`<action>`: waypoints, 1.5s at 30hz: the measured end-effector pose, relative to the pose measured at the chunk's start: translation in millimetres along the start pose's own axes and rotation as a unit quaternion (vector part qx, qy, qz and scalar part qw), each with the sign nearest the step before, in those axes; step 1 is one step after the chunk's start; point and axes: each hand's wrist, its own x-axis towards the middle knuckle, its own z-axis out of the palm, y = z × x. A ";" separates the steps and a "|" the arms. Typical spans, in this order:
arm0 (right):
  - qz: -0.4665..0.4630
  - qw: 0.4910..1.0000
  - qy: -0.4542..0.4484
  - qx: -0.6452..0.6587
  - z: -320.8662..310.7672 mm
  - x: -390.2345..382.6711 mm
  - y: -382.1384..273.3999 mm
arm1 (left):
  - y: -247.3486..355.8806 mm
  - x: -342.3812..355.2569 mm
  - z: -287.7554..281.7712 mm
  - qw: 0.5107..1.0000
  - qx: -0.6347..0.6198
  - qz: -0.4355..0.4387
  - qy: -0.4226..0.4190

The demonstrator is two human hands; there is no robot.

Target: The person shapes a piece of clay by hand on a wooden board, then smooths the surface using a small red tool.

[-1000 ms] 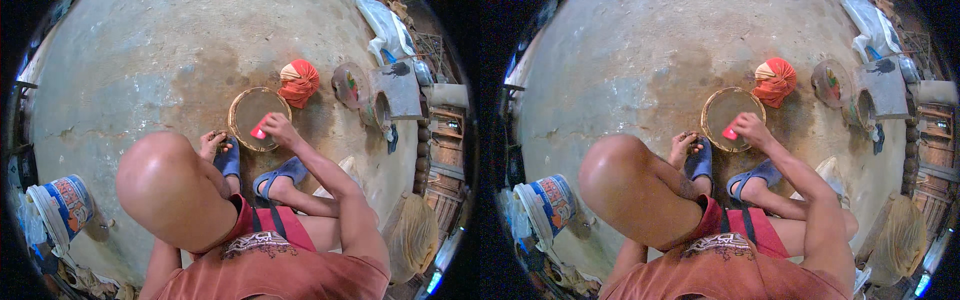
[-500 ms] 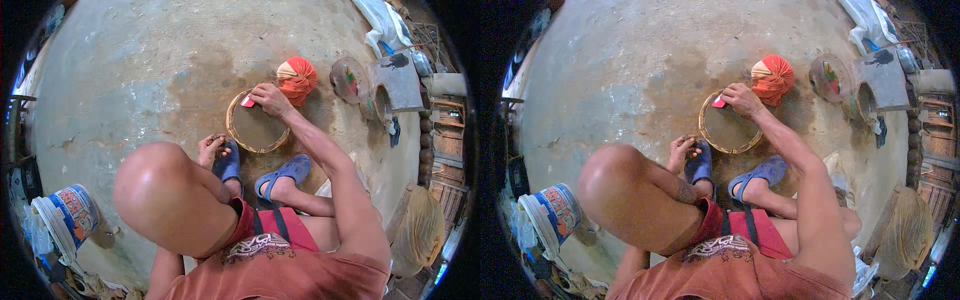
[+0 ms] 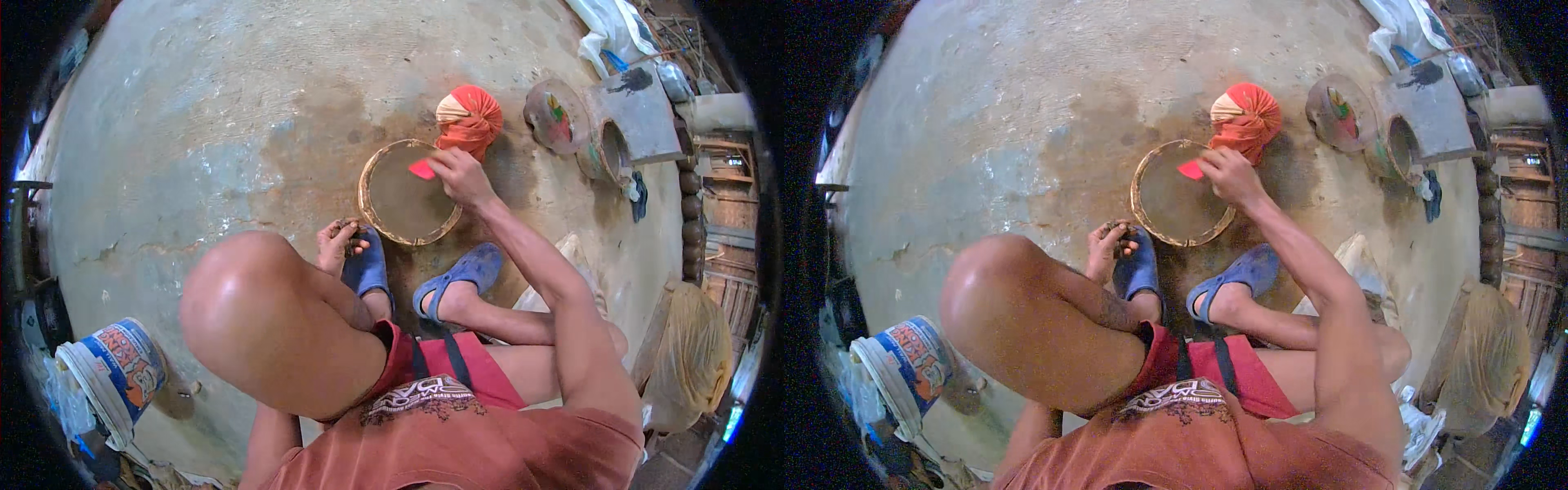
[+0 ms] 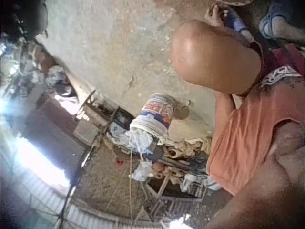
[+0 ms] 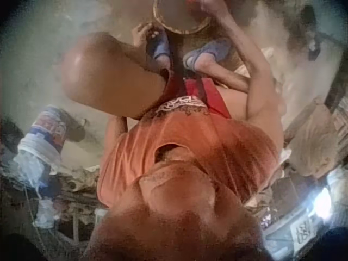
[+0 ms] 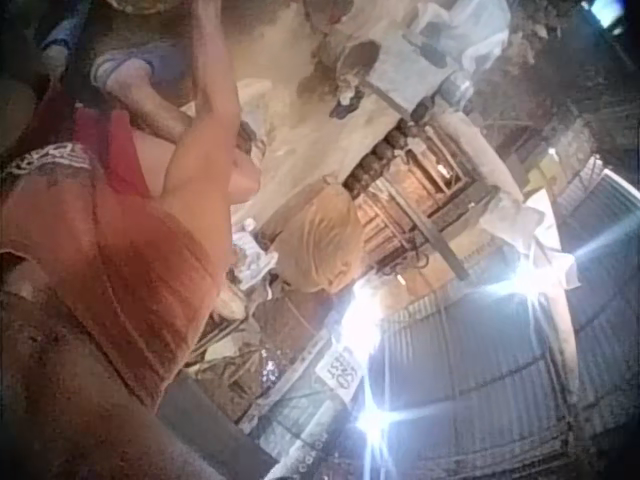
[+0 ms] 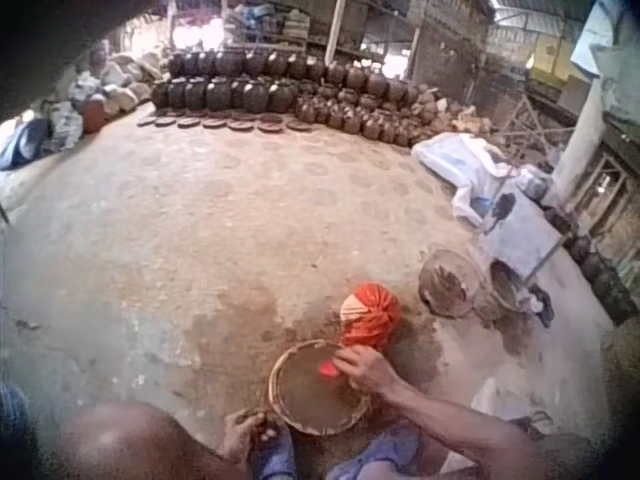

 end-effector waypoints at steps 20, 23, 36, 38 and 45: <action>0.089 0.995 0.033 -0.012 28.1 46.6 -20.7 | -3.2 10.0 3.9 0.999 -0.022 0.004 -0.032; 0.113 0.994 0.002 -0.003 46.4 50.6 -58.5 | -6.2 6.7 4.5 1.000 -0.018 -0.016 -0.021; -0.219 0.972 -0.083 -0.019 -31.8 -54.8 42.1 | 4.8 4.8 2.6 0.998 -0.033 -0.029 -0.049; -0.174 0.984 -0.021 -0.019 -19.6 0.5 34.3 | 9.4 -0.8 -9.8 0.998 -0.031 -0.025 -0.041; -0.058 0.998 -0.028 -0.014 22.7 19.6 34.1 | 17.7 -7.7 10.5 0.999 0.030 -0.020 -0.040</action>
